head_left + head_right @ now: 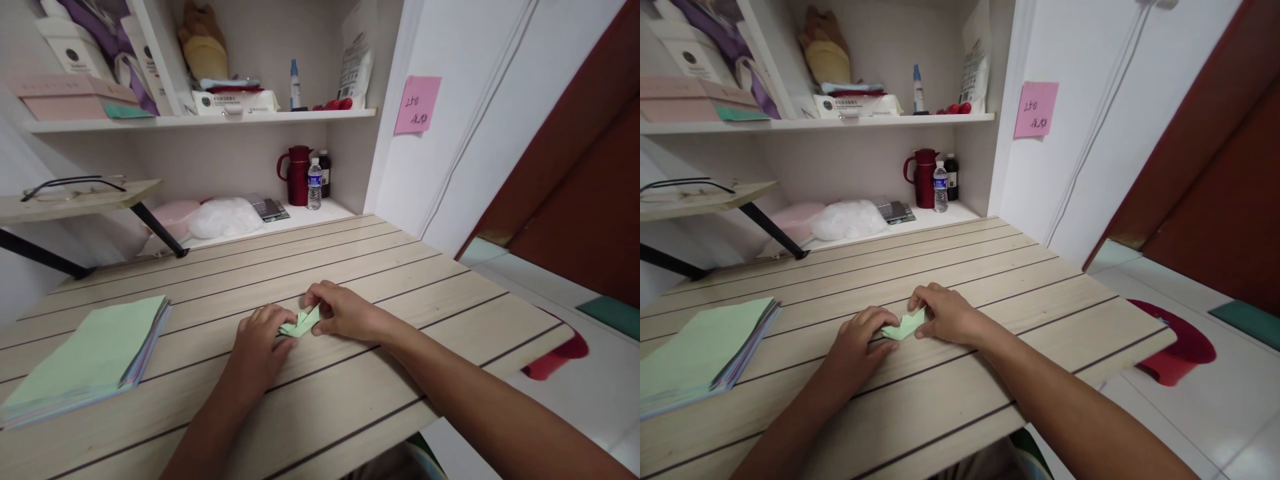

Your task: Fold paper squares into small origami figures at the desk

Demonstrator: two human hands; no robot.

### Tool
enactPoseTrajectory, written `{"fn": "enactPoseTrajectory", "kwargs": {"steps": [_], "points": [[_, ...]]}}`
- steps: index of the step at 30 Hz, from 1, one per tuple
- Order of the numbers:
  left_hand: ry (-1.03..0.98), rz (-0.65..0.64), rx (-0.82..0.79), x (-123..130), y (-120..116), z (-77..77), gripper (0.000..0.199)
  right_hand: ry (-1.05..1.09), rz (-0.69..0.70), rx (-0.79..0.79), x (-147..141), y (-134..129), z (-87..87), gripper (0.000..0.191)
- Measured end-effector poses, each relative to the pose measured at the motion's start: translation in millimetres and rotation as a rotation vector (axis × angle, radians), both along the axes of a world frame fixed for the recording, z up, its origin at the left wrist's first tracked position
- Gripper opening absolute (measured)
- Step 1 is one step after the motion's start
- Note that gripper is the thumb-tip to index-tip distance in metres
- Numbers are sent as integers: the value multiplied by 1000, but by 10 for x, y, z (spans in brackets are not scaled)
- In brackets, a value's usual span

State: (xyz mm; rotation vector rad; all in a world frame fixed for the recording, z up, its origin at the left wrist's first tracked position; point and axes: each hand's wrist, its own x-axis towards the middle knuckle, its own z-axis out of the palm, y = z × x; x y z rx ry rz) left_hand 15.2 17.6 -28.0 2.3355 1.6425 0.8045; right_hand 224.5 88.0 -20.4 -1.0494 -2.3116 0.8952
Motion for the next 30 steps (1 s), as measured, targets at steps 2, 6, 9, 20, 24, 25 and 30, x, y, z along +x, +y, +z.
{"fn": "enactPoseTrajectory", "kwargs": {"steps": [2,6,9,20,24,25,30], "points": [[22,0,-8,-3,6,-2,16,34,28,-27,15,-3,8,46],[46,9,-29,3,17,4,12,61,77,-41,21,0,15,37],[48,12,-35,16,27,6,12,38,77,-23,1,5,16,30],[54,55,-115,61,50,14,11,18,112,93,-98,19,-35,20],[-2,83,-156,38,46,39,8,27,63,64,-128,43,-82,7],[-26,76,-166,27,50,44,8,22,53,55,-133,42,-81,6],[-78,44,-208,5,73,53,7,-70,26,80,-158,-3,-27,2]]}}
